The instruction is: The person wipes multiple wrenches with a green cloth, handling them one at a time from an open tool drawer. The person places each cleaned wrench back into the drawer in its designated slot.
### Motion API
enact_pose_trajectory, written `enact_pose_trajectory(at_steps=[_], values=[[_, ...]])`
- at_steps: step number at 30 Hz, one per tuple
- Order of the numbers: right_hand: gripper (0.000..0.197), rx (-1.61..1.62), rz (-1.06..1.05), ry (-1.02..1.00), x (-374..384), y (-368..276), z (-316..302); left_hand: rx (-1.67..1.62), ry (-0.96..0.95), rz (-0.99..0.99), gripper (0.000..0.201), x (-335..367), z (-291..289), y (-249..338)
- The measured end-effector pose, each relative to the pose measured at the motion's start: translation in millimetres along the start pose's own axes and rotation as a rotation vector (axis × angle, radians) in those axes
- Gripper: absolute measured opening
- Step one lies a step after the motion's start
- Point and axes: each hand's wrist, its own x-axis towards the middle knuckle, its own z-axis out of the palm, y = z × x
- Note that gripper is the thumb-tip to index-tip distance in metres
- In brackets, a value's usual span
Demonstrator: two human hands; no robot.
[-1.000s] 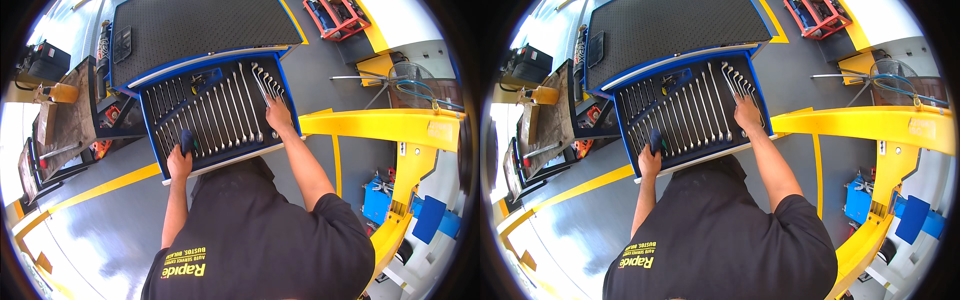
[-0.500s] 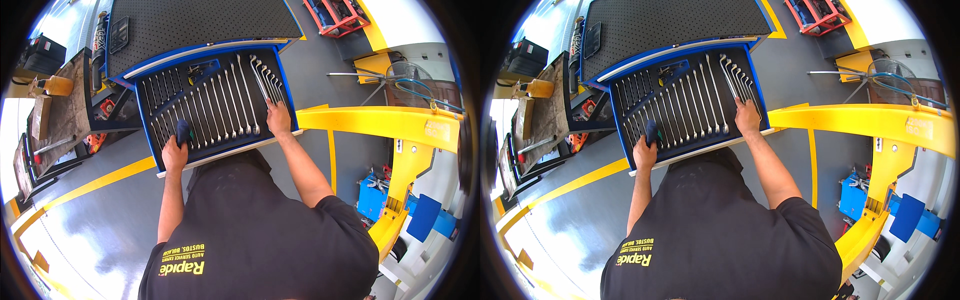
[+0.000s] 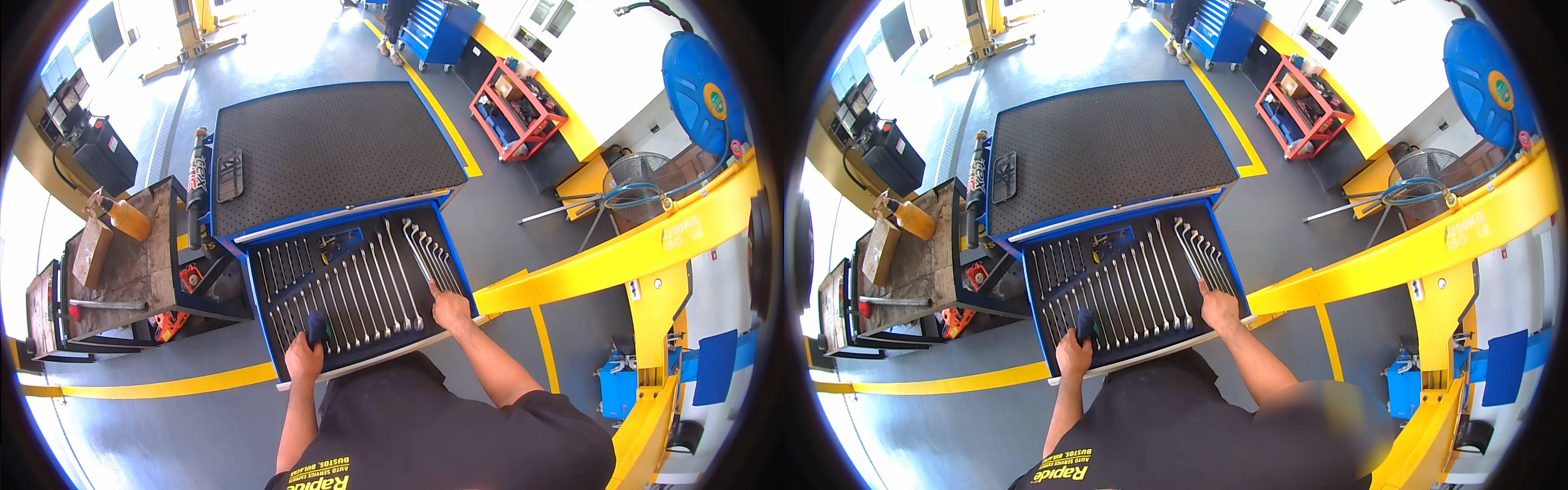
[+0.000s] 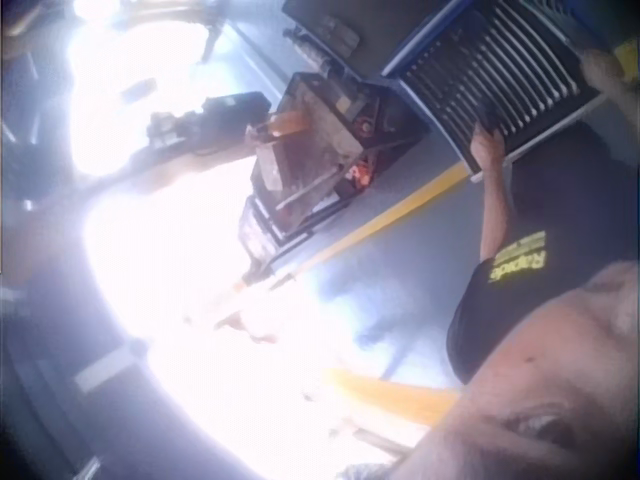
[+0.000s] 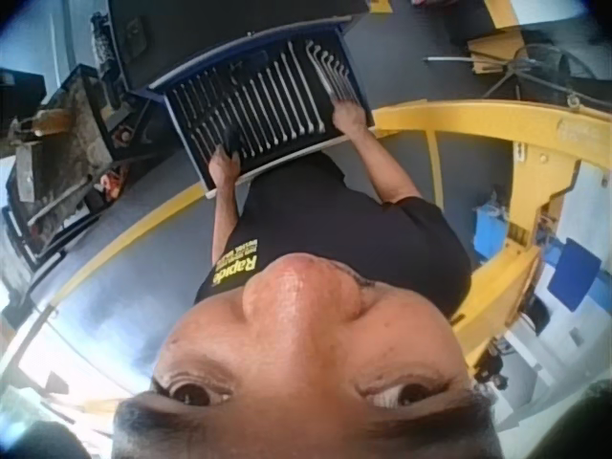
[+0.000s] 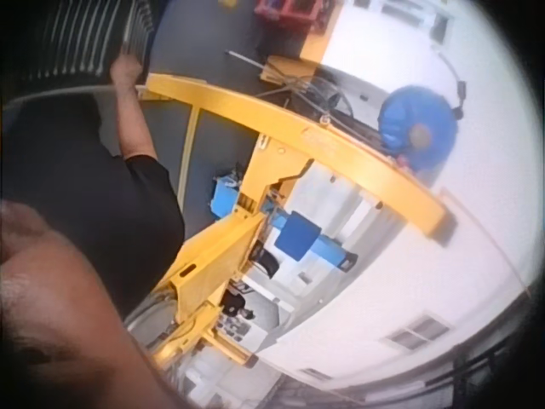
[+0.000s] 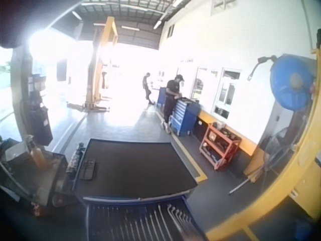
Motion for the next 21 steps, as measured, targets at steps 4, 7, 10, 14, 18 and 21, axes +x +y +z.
enact_pose_trajectory(at_steps=[4, 7, 10, 14, 18, 21], values=[[0.074, -0.047, -0.005, -0.096, 0.7, -3.0, -1.6, -0.009, 0.002, 0.005, 0.028, -0.6, 0.3, -1.5], [0.079, 0.073, 0.022, -0.098, 1.0, 4.6, 8.6, -0.011, -0.002, 0.005, 0.026, -0.9, 0.0, -2.5], [0.083, 0.173, 0.036, -0.079, -3.5, 6.5, 15.6, -0.013, -0.004, 0.005, 0.025, -1.0, -1.6, -2.8], [0.087, 0.24, 0.008, -0.05, 1.4, 10.8, 35.0, -0.022, -0.001, 0.011, 0.026, -1.8, -2.7, 0.4], [0.087, 0.246, 0.05, -0.079, 3.6, 9.7, 36.2, -0.023, -0.003, 0.02, 0.026, -1.3, -1.9, -0.1], [0.091, 0.336, 0.134, -0.206, 0.8, 2.4, 25.9, -0.024, -0.005, 0.031, 0.026, -0.3, -1.8, -2.7]])
